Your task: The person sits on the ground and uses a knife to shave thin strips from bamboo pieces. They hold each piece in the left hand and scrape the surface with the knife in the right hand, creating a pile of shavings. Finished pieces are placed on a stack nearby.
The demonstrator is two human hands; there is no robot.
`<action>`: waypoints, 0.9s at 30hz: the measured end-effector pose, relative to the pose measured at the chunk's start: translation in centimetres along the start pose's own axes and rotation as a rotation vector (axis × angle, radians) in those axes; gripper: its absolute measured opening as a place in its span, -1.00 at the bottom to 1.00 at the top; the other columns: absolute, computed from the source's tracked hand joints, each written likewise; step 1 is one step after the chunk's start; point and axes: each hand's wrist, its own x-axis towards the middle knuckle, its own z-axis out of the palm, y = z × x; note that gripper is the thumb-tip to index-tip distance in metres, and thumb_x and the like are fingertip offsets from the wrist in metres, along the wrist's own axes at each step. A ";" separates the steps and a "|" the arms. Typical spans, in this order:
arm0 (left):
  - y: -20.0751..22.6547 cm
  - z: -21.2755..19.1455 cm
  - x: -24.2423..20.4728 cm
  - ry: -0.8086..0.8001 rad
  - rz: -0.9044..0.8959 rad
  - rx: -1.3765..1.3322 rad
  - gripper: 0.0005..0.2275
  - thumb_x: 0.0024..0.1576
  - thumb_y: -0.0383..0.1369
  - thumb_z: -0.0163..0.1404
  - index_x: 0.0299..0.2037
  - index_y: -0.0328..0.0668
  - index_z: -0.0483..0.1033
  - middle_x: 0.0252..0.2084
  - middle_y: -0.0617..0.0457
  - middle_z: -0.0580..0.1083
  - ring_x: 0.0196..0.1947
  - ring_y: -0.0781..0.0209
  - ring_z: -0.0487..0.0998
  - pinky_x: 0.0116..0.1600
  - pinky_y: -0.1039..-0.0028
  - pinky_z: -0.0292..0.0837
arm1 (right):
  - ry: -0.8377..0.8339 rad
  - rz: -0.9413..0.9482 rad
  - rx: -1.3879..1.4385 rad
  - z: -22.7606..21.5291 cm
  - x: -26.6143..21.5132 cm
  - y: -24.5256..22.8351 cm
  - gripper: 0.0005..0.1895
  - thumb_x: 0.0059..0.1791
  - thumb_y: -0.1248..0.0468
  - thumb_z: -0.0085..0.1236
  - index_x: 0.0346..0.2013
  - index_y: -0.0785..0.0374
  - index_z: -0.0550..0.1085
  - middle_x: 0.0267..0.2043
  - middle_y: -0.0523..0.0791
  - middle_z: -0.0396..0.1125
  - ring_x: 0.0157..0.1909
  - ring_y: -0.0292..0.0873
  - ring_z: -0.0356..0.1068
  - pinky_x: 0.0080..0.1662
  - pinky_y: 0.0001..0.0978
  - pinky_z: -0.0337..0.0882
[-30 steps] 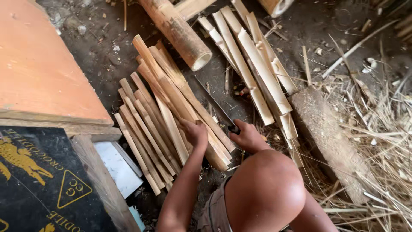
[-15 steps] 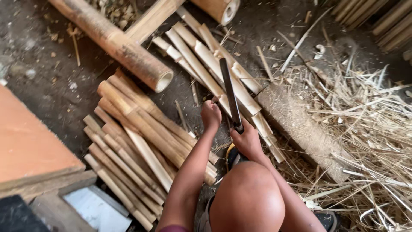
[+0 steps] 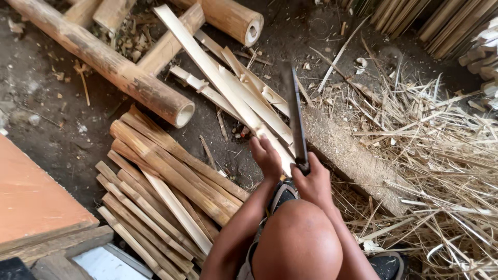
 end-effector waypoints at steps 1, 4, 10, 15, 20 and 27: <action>1.9 -0.6 -1.3 -0.041 0.097 -0.086 -0.61 0.36 -0.21 -0.26 0.15 -0.48 0.25 0.20 -0.41 0.32 0.17 -0.22 0.41 0.27 0.11 0.31 | 0.042 -0.038 -0.006 -0.9 -0.6 -0.2 -0.74 -0.06 0.19 0.19 -0.33 0.33 0.39 -0.57 -0.02 0.39 -0.53 -0.20 0.39 -0.44 -0.24 0.38; 8.7 -1.8 -1.3 -0.181 0.277 -0.388 -0.39 0.34 -0.10 -0.25 0.47 -0.41 0.00 0.40 -0.43 0.26 0.38 -0.14 0.31 0.43 0.16 0.17 | 0.180 -0.074 -0.034 -4.7 -2.6 -1.1 -0.76 -0.04 0.20 0.19 -0.31 0.34 0.40 -0.57 -0.02 0.38 -0.53 -0.21 0.37 -0.44 -0.28 0.37; 17.6 1.9 6.1 -0.418 0.160 -0.889 -0.71 0.35 -0.23 0.02 0.01 -0.38 0.43 -0.19 -0.12 0.47 -0.14 0.06 0.49 0.25 0.12 0.48 | 0.246 0.145 -0.026 -10.9 -8.1 -1.1 -0.78 -0.04 0.22 0.12 -0.21 0.30 0.41 -0.57 -0.02 0.44 -0.55 -0.17 0.44 -0.46 -0.25 0.38; 19.5 7.5 -2.3 -0.622 0.306 -0.599 -0.83 0.22 -0.28 0.06 -0.21 -0.23 0.46 -0.28 0.03 0.50 -0.19 0.25 0.51 0.16 0.35 0.45 | 0.314 0.122 -0.174 -11.4 -10.1 2.6 -0.76 -0.02 0.24 0.12 -0.15 0.32 0.41 -0.51 0.11 0.45 -0.50 -0.03 0.47 -0.37 -0.14 0.41; 25.9 7.0 -6.8 -0.687 0.521 -0.428 -0.88 0.14 -0.30 0.08 -0.29 -0.14 0.47 -0.36 0.10 0.42 -0.33 0.28 0.42 -0.18 0.45 0.45 | 0.288 0.141 -0.336 -10.8 -9.9 7.1 -0.68 -0.07 0.25 0.12 -0.10 0.34 0.33 -0.42 0.18 0.46 -0.39 0.21 0.45 -0.30 0.06 0.43; 35.5 6.2 -10.0 -0.668 0.768 -0.679 -0.78 0.33 -0.22 -0.09 -0.33 -0.10 0.32 -0.48 0.18 0.26 -0.56 0.43 0.27 -0.48 0.55 0.26 | 0.232 0.279 -0.133 -14.2 -12.6 4.6 -0.75 -0.02 0.25 0.10 -0.12 0.27 0.33 -0.53 0.12 0.43 -0.53 0.00 0.44 -0.37 -0.06 0.41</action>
